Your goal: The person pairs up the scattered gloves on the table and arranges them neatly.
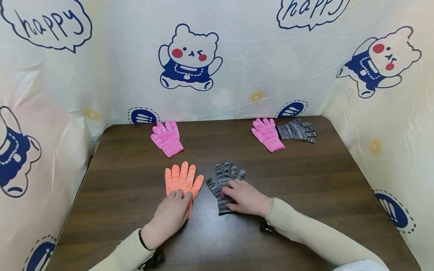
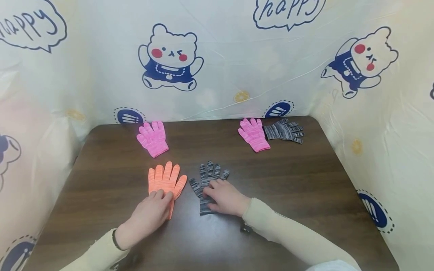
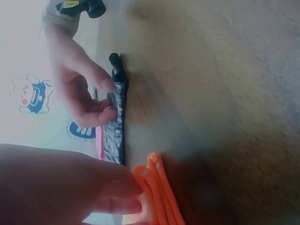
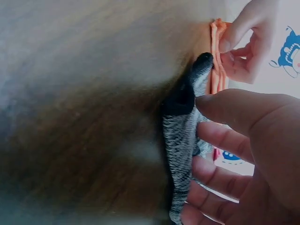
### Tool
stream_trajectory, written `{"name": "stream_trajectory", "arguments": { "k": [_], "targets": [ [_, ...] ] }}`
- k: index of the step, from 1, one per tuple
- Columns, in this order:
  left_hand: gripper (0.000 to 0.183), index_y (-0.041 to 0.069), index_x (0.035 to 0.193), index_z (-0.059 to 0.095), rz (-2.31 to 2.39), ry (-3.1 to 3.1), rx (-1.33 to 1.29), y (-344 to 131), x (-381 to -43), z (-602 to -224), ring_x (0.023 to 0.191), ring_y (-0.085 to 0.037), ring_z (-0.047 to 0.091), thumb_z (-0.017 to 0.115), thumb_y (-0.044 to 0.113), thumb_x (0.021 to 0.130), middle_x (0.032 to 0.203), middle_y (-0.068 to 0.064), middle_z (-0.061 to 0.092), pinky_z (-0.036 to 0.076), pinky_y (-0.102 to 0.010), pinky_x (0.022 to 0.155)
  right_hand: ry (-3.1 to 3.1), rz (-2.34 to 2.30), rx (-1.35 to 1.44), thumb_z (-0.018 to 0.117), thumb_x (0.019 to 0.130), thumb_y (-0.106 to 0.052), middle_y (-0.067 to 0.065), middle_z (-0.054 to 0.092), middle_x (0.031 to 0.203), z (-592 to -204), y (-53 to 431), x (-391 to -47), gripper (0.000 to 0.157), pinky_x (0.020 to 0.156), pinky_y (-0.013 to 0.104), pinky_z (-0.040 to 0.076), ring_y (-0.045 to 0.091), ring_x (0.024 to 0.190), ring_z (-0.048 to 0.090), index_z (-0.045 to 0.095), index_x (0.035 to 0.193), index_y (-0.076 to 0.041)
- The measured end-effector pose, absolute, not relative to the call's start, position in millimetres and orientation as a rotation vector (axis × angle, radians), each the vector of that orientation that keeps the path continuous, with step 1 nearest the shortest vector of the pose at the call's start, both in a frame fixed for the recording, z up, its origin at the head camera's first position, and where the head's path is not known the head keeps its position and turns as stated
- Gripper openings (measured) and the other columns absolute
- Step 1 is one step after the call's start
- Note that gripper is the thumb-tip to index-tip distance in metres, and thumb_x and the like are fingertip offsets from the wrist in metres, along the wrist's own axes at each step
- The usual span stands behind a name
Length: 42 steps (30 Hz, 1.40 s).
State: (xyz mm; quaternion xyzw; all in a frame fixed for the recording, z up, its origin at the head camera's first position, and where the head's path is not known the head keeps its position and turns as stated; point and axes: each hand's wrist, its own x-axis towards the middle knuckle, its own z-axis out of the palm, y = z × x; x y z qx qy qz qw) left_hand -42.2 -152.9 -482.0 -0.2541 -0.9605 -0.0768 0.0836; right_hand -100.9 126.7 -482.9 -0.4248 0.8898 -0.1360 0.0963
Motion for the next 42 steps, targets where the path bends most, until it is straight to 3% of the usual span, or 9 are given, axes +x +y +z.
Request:
{"name": "stream_trajectory", "arguments": {
  "k": [5,10,18,26,34,42],
  "targets": [
    [0.021,0.009,0.086,0.061,-0.232,-2.887,-0.764,-148,-45,-477,0.061,-0.020,0.047,0.082,0.012,0.086,0.068,-0.003,0.046,0.038,-0.032,0.055,2.611,-0.494,-1.290,0.073,0.096,-0.016,-0.001,0.062,0.102,-480,132,-102,0.015,0.088,0.037,0.051,0.017,0.095,0.058,0.072,0.111,-0.015],
    [0.024,0.008,0.094,0.068,-0.256,-2.895,-0.796,-136,-50,-474,0.065,-0.022,0.053,0.087,0.018,0.084,0.073,-0.004,0.053,0.043,-0.035,0.058,2.596,-0.597,-1.229,0.070,0.099,-0.016,-0.001,0.065,0.109,-478,139,-101,0.016,0.093,0.036,0.053,0.016,0.101,0.061,0.072,0.115,-0.014],
    [0.019,0.009,0.099,0.068,-0.318,-2.805,-0.965,-106,-54,-474,0.075,-0.022,0.060,0.080,0.020,0.090,0.083,-0.004,0.059,0.051,-0.038,0.064,2.654,-0.775,-1.122,0.070,0.100,-0.015,-0.001,0.067,0.111,-473,152,-104,0.017,0.090,0.034,0.055,0.013,0.100,0.062,0.072,0.117,-0.012],
    [0.018,0.012,0.102,0.069,-0.271,-2.783,-1.096,-82,-59,-476,0.080,-0.021,0.062,0.078,0.024,0.092,0.088,-0.004,0.062,0.053,-0.038,0.069,2.668,-0.823,-1.055,0.069,0.101,-0.015,-0.001,0.068,0.112,-474,163,-105,0.018,0.093,0.036,0.056,0.016,0.102,0.063,0.073,0.118,-0.011],
    [0.023,0.013,0.115,0.071,-0.265,-2.820,-1.216,-66,-66,-476,0.086,-0.019,0.061,0.074,0.028,0.097,0.098,-0.004,0.063,0.054,-0.036,0.071,2.680,-0.845,-1.034,0.068,0.101,-0.015,-0.001,0.068,0.111,-478,170,-108,0.018,0.092,0.037,0.056,0.017,0.100,0.063,0.072,0.118,-0.012],
    [0.026,0.013,0.120,0.072,-0.260,-2.819,-1.315,-57,-66,-480,0.089,-0.020,0.059,0.075,0.024,0.096,0.104,-0.006,0.062,0.054,-0.033,0.073,2.697,-0.849,-1.024,0.070,0.100,-0.015,0.000,0.067,0.109,-477,172,-108,0.017,0.094,0.039,0.056,0.016,0.101,0.063,0.072,0.116,-0.011]
  ]
}}
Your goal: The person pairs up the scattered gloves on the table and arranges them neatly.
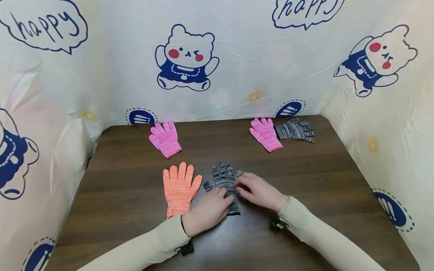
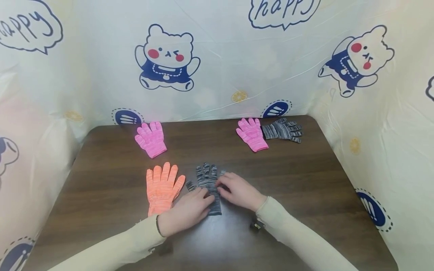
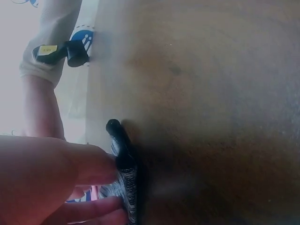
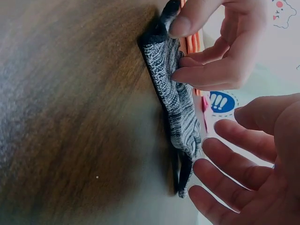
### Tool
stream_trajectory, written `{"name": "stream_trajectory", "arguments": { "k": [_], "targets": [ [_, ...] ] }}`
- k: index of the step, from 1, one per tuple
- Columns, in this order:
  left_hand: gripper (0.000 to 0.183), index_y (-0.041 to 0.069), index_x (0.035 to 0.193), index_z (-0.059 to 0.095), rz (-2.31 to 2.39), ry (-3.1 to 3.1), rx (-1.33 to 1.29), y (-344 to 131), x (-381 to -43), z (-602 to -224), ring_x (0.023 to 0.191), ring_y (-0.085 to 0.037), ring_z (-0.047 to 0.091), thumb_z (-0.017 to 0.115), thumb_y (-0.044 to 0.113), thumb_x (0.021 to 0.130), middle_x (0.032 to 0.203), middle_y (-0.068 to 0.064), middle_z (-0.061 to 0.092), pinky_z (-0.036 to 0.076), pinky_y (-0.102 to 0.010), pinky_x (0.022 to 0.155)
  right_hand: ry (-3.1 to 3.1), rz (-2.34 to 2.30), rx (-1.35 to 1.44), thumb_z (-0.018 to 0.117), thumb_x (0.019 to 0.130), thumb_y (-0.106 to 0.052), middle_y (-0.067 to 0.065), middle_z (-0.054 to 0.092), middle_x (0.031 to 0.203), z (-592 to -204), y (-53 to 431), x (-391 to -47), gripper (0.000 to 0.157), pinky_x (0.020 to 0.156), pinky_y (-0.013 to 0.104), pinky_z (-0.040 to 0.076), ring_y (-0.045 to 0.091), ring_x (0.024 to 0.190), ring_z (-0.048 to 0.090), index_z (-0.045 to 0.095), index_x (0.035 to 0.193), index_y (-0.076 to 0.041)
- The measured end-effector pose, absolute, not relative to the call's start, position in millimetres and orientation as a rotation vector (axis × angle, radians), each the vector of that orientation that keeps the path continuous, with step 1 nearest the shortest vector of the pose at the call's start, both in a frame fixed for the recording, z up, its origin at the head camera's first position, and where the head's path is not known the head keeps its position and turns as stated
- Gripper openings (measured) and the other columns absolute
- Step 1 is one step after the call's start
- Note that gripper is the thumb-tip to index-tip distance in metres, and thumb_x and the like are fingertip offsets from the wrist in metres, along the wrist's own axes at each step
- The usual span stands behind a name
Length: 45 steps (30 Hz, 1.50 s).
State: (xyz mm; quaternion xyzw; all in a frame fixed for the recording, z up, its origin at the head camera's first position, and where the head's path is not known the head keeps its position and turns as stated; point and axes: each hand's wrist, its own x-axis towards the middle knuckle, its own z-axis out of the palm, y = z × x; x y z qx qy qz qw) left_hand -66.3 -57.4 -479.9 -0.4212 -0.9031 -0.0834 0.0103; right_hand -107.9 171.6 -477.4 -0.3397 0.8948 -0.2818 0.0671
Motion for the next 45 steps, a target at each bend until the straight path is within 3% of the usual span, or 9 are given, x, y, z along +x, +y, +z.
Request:
{"name": "stream_trajectory", "arguments": {
  "k": [18,45],
  "targets": [
    [0.030,0.016,0.132,0.068,-0.224,-2.904,-1.316,-62.1,-67.7,-484.4,0.098,-0.022,0.059,0.067,0.023,0.102,0.116,-0.007,0.062,0.057,-0.035,0.077,2.705,-0.841,-0.940,0.069,0.101,-0.016,-0.002,0.067,0.110,-473.3,175.6,-108.6,0.015,0.094,0.040,0.056,0.015,0.100,0.061,0.072,0.115,-0.012],
    [0.027,0.017,0.130,0.067,-0.137,-2.903,-1.303,-61.2,-62.0,-482.6,0.099,-0.024,0.059,0.065,0.016,0.103,0.119,-0.009,0.062,0.058,-0.035,0.076,2.704,-0.832,-0.943,0.068,0.102,-0.019,-0.002,0.067,0.110,-471.6,175.4,-114.5,0.016,0.092,0.038,0.057,0.014,0.099,0.061,0.073,0.116,-0.013]
  ]
}}
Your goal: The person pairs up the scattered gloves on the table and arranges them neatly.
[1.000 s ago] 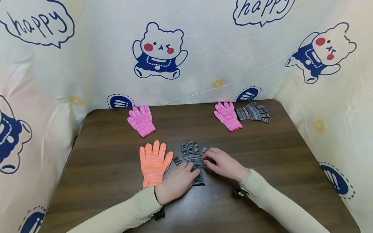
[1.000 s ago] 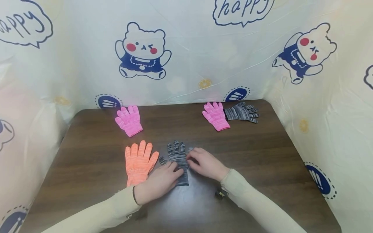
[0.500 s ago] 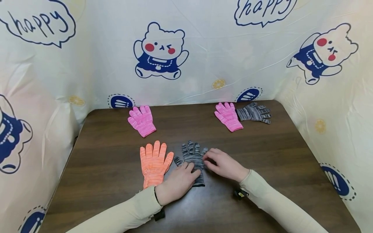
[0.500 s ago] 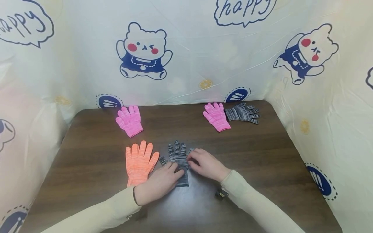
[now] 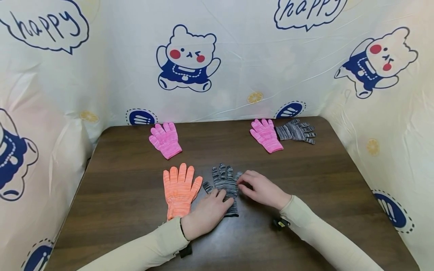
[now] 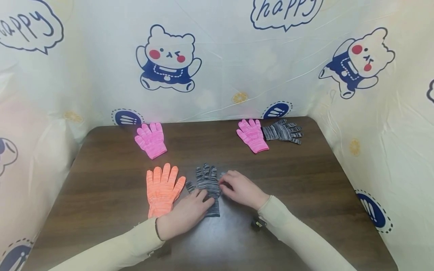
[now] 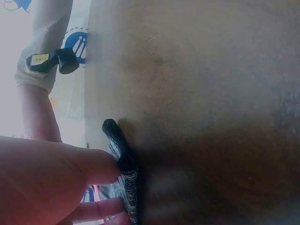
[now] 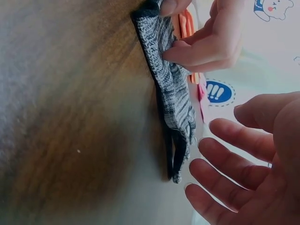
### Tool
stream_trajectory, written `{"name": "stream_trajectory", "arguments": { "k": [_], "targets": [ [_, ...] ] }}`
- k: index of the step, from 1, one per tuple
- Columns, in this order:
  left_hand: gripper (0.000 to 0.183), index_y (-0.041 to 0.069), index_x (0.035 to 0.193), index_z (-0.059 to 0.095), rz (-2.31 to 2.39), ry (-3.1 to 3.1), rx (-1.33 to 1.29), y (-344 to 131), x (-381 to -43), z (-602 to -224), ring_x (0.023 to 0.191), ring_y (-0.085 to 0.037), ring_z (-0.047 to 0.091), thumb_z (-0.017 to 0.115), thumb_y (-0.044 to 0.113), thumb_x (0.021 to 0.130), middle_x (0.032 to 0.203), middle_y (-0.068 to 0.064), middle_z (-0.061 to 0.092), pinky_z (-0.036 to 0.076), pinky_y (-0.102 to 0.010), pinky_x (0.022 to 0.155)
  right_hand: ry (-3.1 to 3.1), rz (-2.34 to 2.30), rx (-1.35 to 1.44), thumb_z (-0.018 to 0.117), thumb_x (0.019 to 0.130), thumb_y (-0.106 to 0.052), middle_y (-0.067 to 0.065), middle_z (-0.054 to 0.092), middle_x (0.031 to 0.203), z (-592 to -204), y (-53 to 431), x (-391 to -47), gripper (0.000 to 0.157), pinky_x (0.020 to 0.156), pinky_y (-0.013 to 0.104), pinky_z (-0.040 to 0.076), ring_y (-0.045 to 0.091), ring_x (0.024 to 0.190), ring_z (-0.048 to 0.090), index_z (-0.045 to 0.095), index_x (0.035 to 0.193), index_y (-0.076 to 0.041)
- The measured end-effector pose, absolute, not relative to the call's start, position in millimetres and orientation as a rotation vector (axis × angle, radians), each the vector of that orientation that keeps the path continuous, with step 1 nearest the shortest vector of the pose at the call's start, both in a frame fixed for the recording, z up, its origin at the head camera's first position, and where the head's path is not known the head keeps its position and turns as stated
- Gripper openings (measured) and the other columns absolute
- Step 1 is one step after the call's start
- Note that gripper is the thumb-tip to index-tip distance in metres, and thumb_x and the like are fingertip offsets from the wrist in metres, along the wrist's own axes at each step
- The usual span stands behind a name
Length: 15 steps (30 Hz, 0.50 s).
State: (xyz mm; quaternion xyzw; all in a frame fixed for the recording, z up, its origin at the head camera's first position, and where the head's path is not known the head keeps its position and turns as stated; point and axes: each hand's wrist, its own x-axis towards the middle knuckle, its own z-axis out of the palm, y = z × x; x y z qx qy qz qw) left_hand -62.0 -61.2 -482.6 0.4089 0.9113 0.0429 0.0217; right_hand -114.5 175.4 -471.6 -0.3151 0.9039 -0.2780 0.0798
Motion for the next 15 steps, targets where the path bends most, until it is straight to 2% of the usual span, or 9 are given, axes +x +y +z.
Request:
{"name": "stream_trajectory", "arguments": {
  "k": [8,15],
  "targets": [
    [0.026,0.017,0.129,0.067,0.126,2.840,1.275,-61,-63,-485,0.098,-0.025,0.059,0.065,0.014,0.103,0.117,-0.009,0.061,0.057,-0.034,0.073,2.737,-0.868,-0.905,0.069,0.101,-0.017,0.001,0.068,0.110,-466,186,-133,0.017,0.094,0.041,0.056,0.016,0.100,0.063,0.072,0.116,-0.010],
    [0.027,0.018,0.128,0.067,0.077,2.884,1.294,-60,-57,-485,0.097,-0.024,0.059,0.065,0.011,0.102,0.116,-0.008,0.061,0.057,-0.034,0.076,2.763,-0.957,-0.742,0.066,0.103,-0.018,0.001,0.069,0.108,-459,207,-158,0.015,0.092,0.043,0.055,0.017,0.100,0.064,0.072,0.115,-0.011]
  ]
}}
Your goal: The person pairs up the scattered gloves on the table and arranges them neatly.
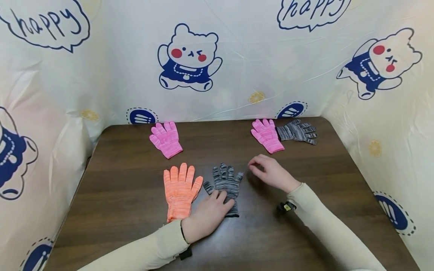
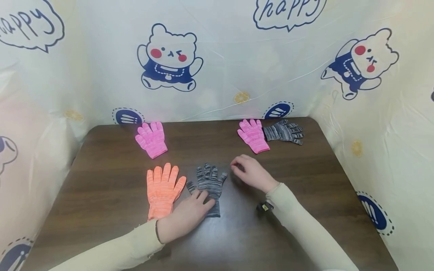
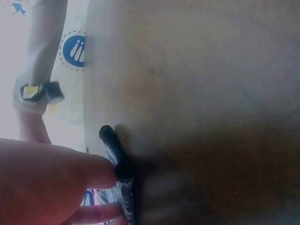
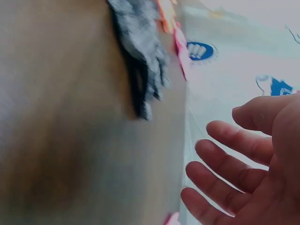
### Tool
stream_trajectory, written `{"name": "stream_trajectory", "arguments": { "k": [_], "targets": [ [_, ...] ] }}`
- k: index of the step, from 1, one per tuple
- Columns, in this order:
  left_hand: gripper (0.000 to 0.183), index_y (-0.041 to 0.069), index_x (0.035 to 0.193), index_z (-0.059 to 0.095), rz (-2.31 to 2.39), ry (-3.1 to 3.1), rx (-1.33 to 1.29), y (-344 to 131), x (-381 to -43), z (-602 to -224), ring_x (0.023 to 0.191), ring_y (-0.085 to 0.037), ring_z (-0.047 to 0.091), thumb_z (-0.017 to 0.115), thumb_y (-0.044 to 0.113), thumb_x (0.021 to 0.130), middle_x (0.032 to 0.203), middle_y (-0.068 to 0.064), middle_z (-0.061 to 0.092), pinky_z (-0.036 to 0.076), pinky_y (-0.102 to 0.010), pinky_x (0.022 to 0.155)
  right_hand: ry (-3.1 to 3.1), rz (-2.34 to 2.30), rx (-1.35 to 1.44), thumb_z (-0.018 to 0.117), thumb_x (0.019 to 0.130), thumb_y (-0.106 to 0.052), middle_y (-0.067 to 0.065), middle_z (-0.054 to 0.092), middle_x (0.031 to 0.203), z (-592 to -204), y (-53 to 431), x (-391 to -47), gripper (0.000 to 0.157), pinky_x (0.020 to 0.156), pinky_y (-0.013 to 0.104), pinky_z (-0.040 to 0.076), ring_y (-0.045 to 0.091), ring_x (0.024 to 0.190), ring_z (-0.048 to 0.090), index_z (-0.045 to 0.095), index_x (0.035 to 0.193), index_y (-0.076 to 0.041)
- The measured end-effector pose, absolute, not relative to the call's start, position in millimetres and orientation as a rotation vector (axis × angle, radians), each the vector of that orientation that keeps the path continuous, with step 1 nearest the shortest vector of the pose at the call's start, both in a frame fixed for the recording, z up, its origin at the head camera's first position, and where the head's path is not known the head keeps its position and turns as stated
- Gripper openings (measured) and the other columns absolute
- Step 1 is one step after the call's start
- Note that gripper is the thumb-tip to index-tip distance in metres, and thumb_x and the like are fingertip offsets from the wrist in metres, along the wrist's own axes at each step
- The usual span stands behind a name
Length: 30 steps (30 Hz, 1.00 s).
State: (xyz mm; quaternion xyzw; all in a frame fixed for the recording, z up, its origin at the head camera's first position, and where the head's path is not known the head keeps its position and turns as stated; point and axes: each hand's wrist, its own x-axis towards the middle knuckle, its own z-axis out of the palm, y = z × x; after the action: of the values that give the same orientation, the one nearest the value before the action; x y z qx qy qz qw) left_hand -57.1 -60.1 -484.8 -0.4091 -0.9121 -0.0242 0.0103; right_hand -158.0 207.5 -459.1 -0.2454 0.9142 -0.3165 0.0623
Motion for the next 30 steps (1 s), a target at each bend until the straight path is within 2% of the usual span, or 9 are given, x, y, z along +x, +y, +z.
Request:
{"name": "stream_trajectory", "arguments": {
  "k": [9,17,21,26,30],
  "targets": [
    [0.029,0.019,0.131,0.065,-0.056,-2.866,-1.274,-59,-56,-488,0.098,-0.023,0.056,0.063,0.010,0.103,0.117,-0.008,0.060,0.057,-0.031,0.077,2.877,-0.951,-0.537,0.060,0.105,-0.018,0.011,0.072,0.106,-451,245,-202,0.022,0.090,0.050,0.053,0.028,0.098,0.066,0.073,0.112,-0.002],
    [0.027,0.019,0.128,0.065,-0.064,-2.836,-1.271,-62,-55,-488,0.096,-0.023,0.056,0.065,0.011,0.102,0.114,-0.008,0.059,0.057,-0.031,0.074,2.917,-0.887,-0.314,0.055,0.107,-0.019,0.023,0.067,0.112,-467,292,-251,0.030,0.092,0.054,0.048,0.035,0.101,0.059,0.069,0.119,0.004],
    [0.027,0.019,0.128,0.066,-0.064,-2.816,-1.259,-63,-54,-490,0.096,-0.023,0.057,0.065,0.012,0.102,0.114,-0.007,0.059,0.057,-0.031,0.073,2.943,-0.824,-0.231,0.052,0.106,-0.018,0.028,0.062,0.121,-469,302,-269,0.034,0.101,0.060,0.044,0.042,0.114,0.054,0.065,0.126,0.007],
    [0.026,0.019,0.128,0.065,-0.088,-2.814,-1.263,-64,-54,-490,0.094,-0.023,0.056,0.065,0.012,0.102,0.114,-0.008,0.060,0.056,-0.030,0.072,2.872,-0.638,-0.172,0.048,0.107,-0.020,0.034,0.048,0.145,-473,313,-285,0.046,0.115,0.065,0.032,0.051,0.139,0.040,0.051,0.145,0.006],
    [0.027,0.018,0.129,0.065,-0.125,-2.819,-1.276,-64,-56,-489,0.095,-0.024,0.056,0.065,0.011,0.102,0.114,-0.008,0.060,0.056,-0.031,0.073,2.848,-0.501,-0.186,0.045,0.107,-0.019,0.036,0.041,0.152,-476,320,-291,0.049,0.117,0.067,0.028,0.054,0.143,0.035,0.047,0.149,0.006]
  ]
}}
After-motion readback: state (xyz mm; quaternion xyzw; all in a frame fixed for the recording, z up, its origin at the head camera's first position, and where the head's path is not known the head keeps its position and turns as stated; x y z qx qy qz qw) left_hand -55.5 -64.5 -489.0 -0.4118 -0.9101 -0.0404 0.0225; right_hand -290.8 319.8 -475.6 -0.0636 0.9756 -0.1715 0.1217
